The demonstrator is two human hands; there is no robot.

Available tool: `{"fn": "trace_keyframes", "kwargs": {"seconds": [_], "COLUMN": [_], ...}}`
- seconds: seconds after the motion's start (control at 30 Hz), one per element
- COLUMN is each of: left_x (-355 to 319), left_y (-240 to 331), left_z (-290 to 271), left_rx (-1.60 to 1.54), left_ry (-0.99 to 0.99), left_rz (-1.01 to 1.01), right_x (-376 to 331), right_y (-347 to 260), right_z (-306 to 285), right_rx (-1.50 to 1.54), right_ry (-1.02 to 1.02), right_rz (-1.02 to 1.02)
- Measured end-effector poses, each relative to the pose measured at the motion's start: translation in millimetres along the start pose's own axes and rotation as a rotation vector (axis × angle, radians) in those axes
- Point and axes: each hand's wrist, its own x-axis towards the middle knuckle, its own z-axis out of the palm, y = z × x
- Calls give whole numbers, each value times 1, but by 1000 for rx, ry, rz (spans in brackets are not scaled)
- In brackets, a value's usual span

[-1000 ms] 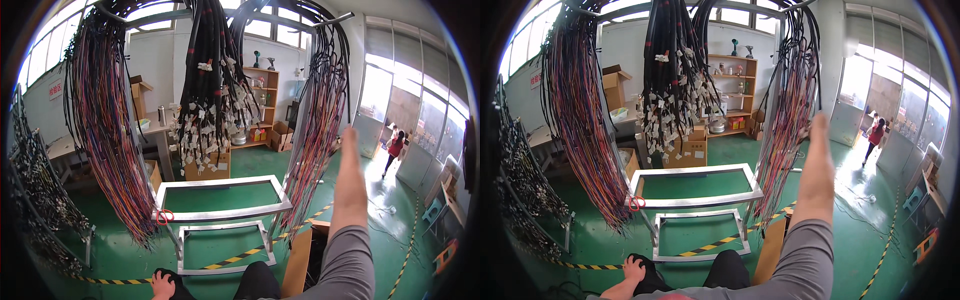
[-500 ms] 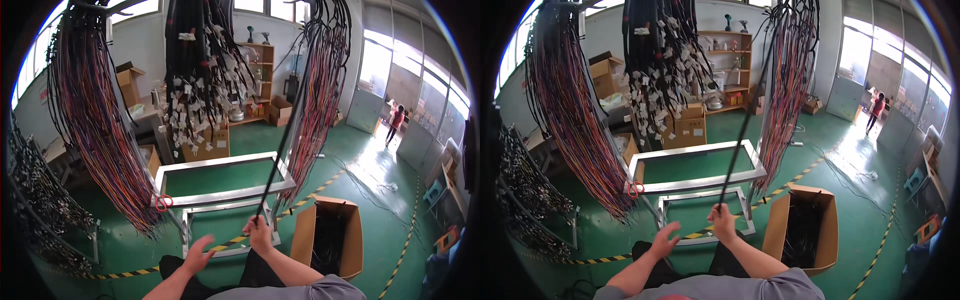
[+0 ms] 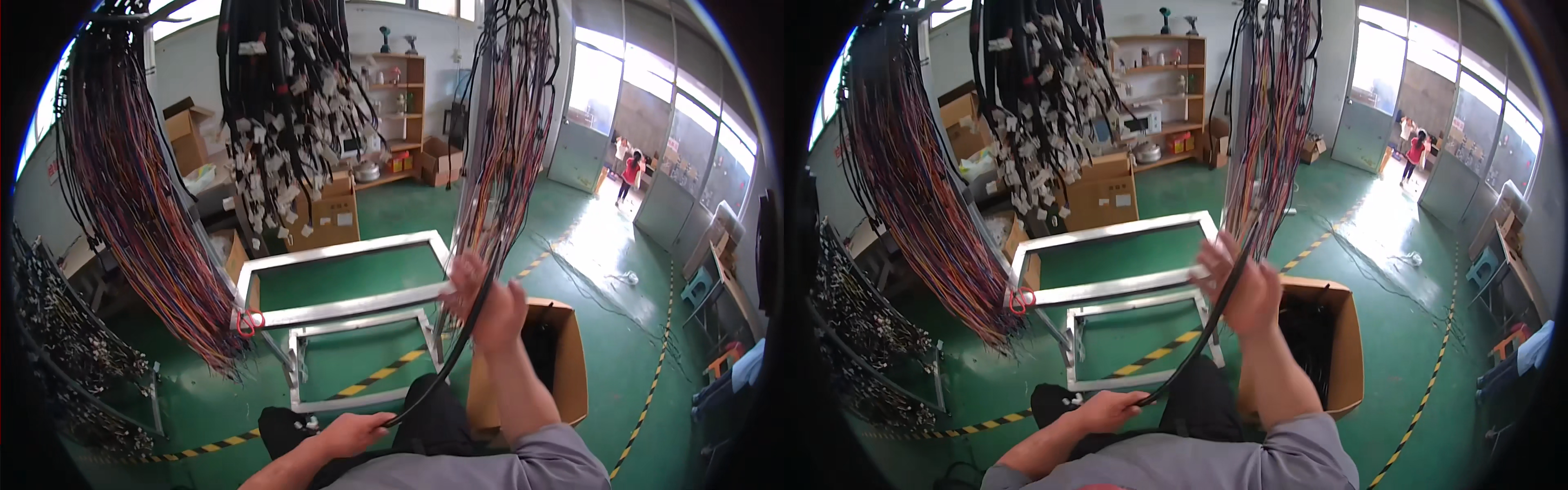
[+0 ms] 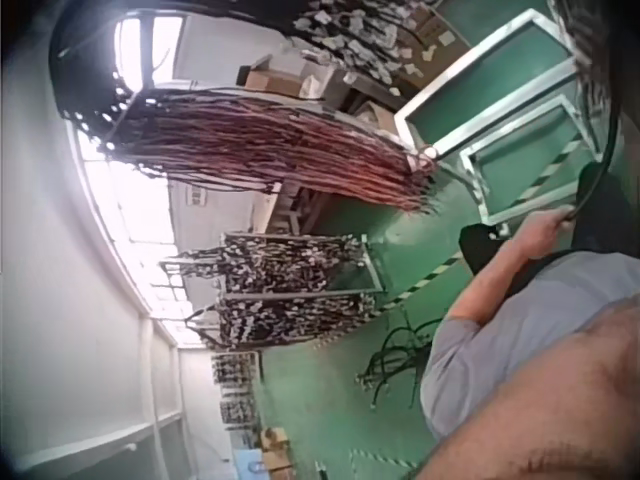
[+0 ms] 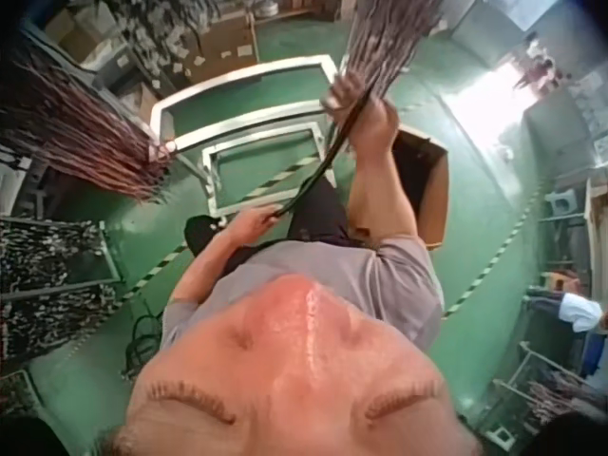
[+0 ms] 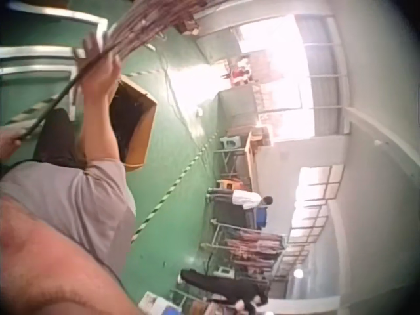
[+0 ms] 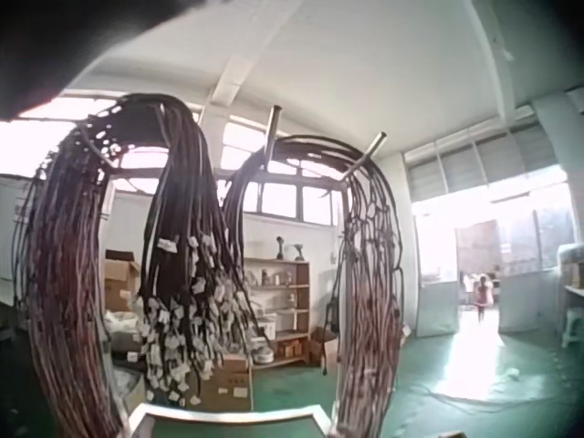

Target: Organizing and preparing wiring harnesses by pulling wires from a rack and coiling them for packaging.

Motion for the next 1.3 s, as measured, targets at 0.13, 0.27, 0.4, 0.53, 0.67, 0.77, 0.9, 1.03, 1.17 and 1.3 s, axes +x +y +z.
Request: {"fn": "trace_keyframes", "kwargs": {"seconds": [0.13,0.27,0.4,0.53,0.67,0.77,0.9,1.03,1.17,1.3], "left_x": [-91,-203,-280,-296,-252,-224,-234,-264,-261,-231], "left_y": [-56,-98,-88,-56,-33,-13,-26,-60,-56,-46], "left_z": [2,4,-9,-47,-14,6,24,32,38,58], "left_rx": [-149,-317,-339,-246,-149,-126,-174,-162,-144,-270], "left_ry": [120,263,493,564,498,380,300,298,149,103], "left_rz": [-214,-549,-671,-634,-398,-372,-332,-585,-684,-611], "right_x": [19,10,-12,10,45,29,-9,-53,-65,-60], "right_y": [-56,-24,10,6,-44,-57,-24,11,36,25], "right_z": [-94,-115,-89,-59,-126,-132,-94,-85,-82,-106], "right_rx": [161,2,117,-116,-28,43,57,193,137,-56], "right_ry": [233,610,395,263,369,359,440,382,363,247], "right_rz": [150,138,93,72,196,258,171,253,127,103]}}
